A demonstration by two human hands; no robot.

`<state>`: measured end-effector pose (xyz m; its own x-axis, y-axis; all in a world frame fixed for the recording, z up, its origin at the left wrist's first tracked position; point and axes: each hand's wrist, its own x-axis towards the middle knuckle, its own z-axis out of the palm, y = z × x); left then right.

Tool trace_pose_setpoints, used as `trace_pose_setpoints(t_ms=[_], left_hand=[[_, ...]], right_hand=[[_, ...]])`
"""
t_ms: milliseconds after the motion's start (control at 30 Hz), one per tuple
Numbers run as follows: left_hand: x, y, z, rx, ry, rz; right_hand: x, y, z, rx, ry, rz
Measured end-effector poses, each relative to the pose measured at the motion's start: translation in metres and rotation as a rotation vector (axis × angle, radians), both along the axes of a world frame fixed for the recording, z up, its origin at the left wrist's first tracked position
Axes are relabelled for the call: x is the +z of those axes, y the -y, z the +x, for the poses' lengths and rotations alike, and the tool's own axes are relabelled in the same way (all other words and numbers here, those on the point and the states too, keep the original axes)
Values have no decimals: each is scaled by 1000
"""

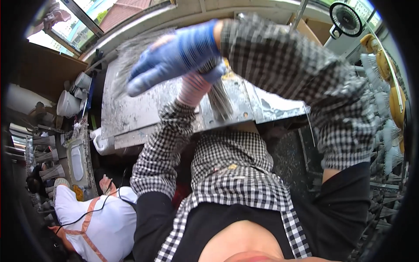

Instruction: Bundling wire bristles and dipping them into white paste as part of a manufacturing process.

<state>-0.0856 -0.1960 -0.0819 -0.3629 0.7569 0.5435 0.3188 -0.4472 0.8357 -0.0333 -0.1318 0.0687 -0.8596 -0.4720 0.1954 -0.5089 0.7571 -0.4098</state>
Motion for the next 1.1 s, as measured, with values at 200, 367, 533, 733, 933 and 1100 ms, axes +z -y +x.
trace_pose_setpoints(t_ms=[200, 367, 533, 733, 933, 1100], left_hand=[[2, 3, 9, 134, -319, 168], [-4, 16, 8, 7, 161, -140], [52, 17, 22, -23, 22, 76], [-59, 15, 25, 173, 16, -77], [-116, 22, 34, 72, 301, -264], [-132, 29, 36, 48, 453, -143]], right_hand=[[10, 10, 22, -96, 65, 189], [8, -19, 38, -96, -560, -474], [-154, -61, 96, -392, -171, -364], [-325, -15, 76, -827, -309, -342], [-312, -5, 85, -765, -219, -536], [-301, 1, 99, -766, -240, -97]])
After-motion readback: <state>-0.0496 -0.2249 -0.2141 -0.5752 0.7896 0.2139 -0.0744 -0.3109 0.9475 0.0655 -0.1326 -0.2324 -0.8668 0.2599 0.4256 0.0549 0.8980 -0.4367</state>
